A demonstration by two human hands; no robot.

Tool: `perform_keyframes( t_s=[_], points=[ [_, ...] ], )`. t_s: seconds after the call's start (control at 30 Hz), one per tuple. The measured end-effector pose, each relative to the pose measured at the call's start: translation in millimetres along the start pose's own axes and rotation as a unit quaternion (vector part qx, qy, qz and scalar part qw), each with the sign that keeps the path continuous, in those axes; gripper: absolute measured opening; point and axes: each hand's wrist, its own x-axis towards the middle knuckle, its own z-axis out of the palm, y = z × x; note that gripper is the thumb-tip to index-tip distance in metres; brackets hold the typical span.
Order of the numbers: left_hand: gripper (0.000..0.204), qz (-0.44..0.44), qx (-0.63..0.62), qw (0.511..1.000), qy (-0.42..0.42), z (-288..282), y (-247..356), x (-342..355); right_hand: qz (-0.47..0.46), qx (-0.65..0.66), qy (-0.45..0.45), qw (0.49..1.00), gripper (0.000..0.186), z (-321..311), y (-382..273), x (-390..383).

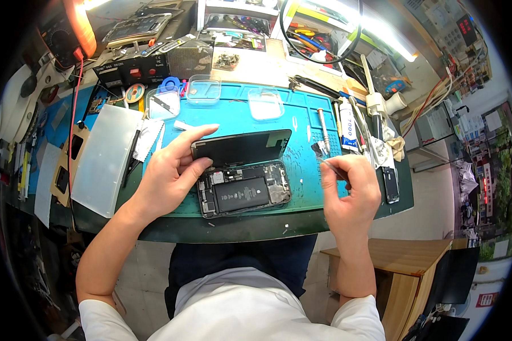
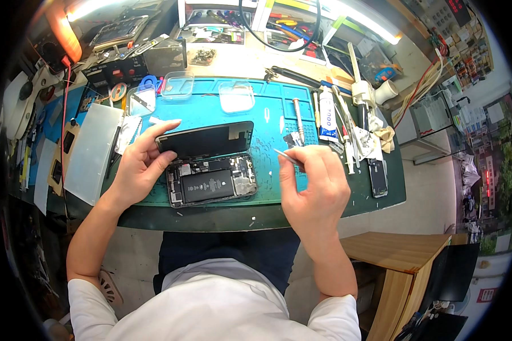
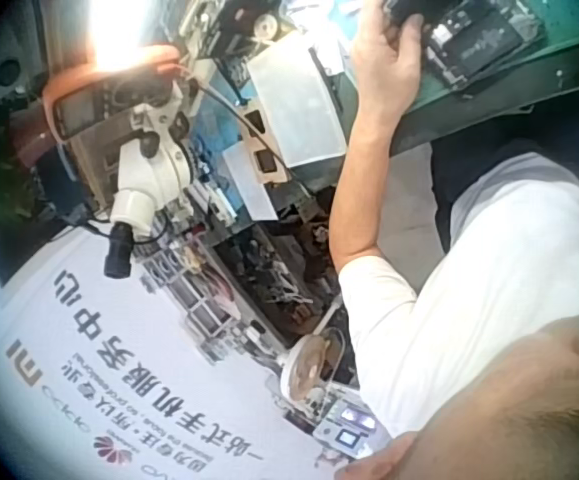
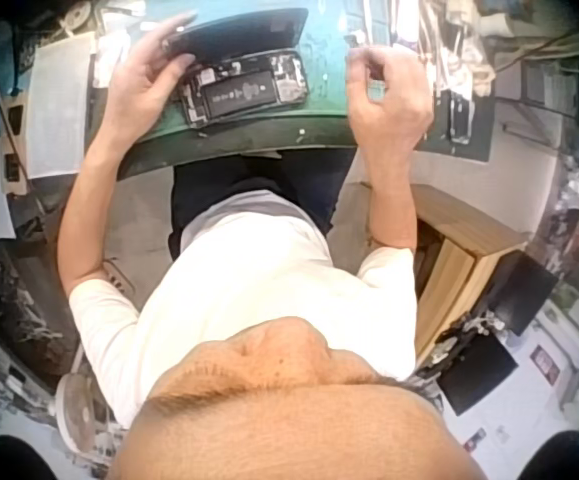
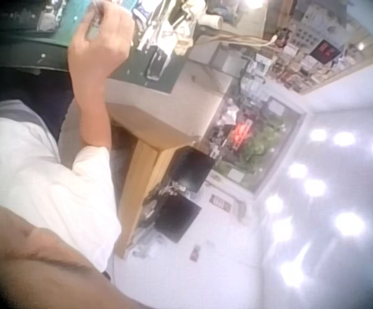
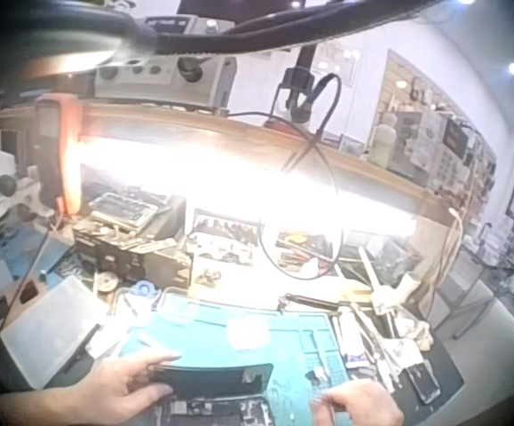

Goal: The person tests a smartphone by powering it on and navigating the interface. They then open the device, disconnect the battery, and clean internal components using a cotton swab and liquid solution.

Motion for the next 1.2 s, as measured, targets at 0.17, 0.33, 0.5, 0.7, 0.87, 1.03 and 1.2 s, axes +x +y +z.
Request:
perform_keyframes(
  t_s=[0.17,0.33,0.5,0.7,0.87,1.03,1.2],
  points=[
    [0.054,-0.012,0.040,0.999,-0.014,-5,1,-1,0.009,-0.040,-0.145,0.989,0.009,-1,0,-3],
    [0.054,-0.018,-0.016,0.999,-0.027,-3,9,-1,-0.062,-0.001,-0.123,0.990,0.010,13,-10,-1],
    [0.054,-0.014,-0.033,0.999,-0.037,-3,9,1,-0.125,0.028,-0.153,0.980,0.014,40,-30,0],
    [0.053,-0.006,-0.001,0.999,-0.039,-6,6,1,-0.137,-0.008,-0.164,0.977,0.015,58,-37,3],
    [0.053,0.002,0.003,0.999,-0.033,-5,6,1,-0.148,-0.012,-0.166,0.975,0.014,61,-37,5],
    [0.053,-0.009,0.001,0.999,-0.041,-6,6,1,-0.152,-0.014,-0.157,0.976,0.014,63,-36,5],
    [0.053,-0.011,0.008,0.999,-0.038,-6,7,1,-0.162,-0.015,-0.172,0.972,0.013,63,-36,5]
  ],
)
